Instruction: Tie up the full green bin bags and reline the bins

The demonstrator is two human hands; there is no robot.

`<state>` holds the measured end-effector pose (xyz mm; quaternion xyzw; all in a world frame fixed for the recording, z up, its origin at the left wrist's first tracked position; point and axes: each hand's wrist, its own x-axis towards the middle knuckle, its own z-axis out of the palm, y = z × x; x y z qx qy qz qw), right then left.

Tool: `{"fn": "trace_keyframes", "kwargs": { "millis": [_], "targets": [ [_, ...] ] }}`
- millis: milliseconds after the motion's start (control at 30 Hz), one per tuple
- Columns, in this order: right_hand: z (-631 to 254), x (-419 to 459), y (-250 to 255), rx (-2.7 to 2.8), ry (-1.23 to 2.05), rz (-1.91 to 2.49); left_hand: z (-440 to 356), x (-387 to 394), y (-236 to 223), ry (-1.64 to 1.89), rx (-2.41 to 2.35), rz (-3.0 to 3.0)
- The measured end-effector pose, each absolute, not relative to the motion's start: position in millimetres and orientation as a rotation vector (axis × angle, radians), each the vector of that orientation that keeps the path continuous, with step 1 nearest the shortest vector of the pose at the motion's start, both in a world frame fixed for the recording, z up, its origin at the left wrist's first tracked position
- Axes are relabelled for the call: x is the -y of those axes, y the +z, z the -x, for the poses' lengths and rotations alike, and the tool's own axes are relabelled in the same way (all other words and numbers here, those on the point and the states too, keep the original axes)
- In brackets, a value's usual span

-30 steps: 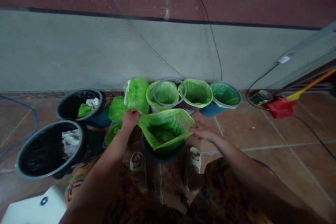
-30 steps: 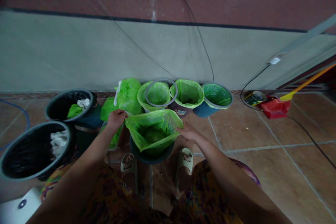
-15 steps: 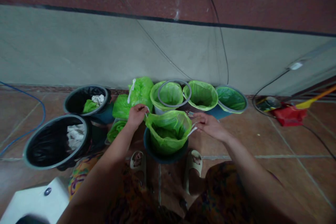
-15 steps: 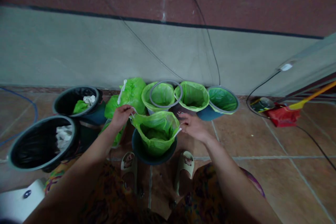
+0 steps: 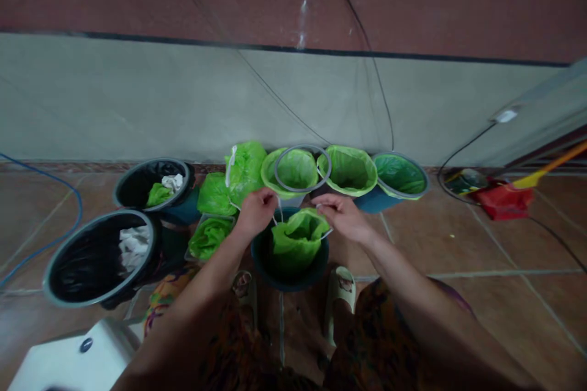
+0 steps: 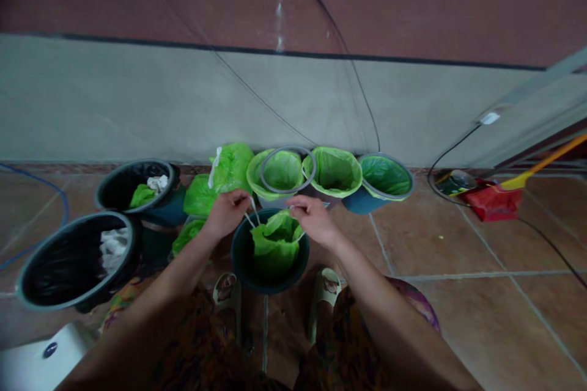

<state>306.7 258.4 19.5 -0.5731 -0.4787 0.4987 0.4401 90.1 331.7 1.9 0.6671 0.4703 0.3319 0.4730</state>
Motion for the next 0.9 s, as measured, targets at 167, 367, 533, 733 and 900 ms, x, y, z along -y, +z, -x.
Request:
{"fn": "trace_keyframes", "kwargs": {
  "millis": [167, 367, 533, 733, 900],
  "targets": [
    [-298.4, -259.7, 17.2, 1.210, 1.130, 1.496, -94.7, -333.6, 2.3, 0.818, -1.118, -1.601],
    [-293.3, -259.5, 23.1, 1.247, 1.129, 1.436, -93.0, -332.8, 16.5, 0.974, -0.883, -1.408],
    [-283.5, -263.6, 17.0, 1.355, 1.146, 1.372, -103.8, -331.0, 24.2, 0.990, -0.748, -1.416],
    [-261.7, -267.2, -4.7, 1.556, 1.319, 1.366, -128.9, -324.0, 27.3, 0.929, -0.751, -1.486],
    [-268.0, -274.0, 2.5, 1.434, 1.196, 1.406, -138.8, -325.6, 15.0, 0.866, -0.796, -1.311]
  ]
}}
